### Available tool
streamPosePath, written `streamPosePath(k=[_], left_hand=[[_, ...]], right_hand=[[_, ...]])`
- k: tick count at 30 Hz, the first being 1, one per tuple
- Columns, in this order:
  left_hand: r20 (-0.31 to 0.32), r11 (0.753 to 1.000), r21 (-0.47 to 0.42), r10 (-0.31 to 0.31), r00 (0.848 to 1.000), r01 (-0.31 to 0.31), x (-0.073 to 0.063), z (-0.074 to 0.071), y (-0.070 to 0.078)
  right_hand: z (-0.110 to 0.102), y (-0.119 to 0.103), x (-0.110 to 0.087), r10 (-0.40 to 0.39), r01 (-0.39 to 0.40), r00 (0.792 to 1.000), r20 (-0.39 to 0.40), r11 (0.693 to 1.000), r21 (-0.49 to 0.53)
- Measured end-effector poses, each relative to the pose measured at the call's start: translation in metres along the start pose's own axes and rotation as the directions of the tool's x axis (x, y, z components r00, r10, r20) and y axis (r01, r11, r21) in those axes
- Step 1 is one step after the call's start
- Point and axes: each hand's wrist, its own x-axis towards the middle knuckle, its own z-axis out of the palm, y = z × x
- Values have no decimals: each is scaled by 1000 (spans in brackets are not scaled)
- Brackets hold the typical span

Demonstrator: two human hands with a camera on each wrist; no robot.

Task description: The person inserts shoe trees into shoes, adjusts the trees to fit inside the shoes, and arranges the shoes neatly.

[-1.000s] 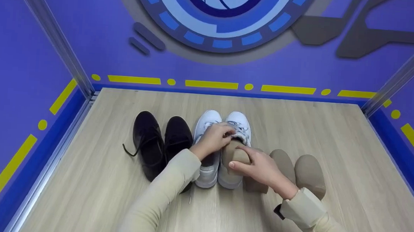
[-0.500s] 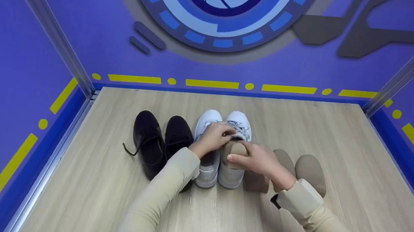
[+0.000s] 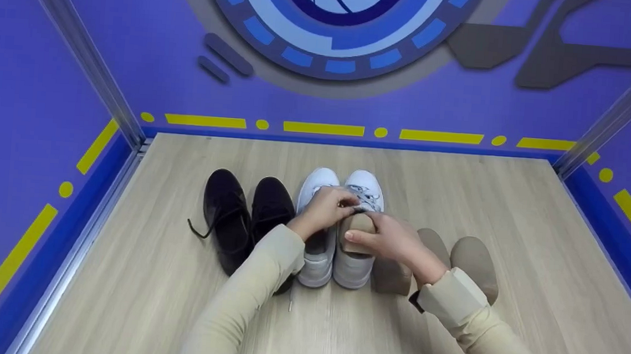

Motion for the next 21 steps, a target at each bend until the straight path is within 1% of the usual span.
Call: streamPosePath(k=[4, 10, 17, 21], left_hand=[[5, 1000, -2, 2, 1000, -2, 0, 0, -1], [18, 1000, -10, -9, 1000, 9, 1, -1, -1], [17, 1000, -16, -22, 1000, 22, 0, -2, -1], [20, 1000, -10, -29, 999, 29, -1, -2, -1]], right_hand=[[2, 1, 2, -23, 21, 999, -41, 999, -45], [7, 3, 5, -69, 56, 992, -108, 992, -116], [12, 6, 7, -102, 77, 980, -173, 986, -147], [16, 7, 8, -116, 80, 969, -220, 983, -166]])
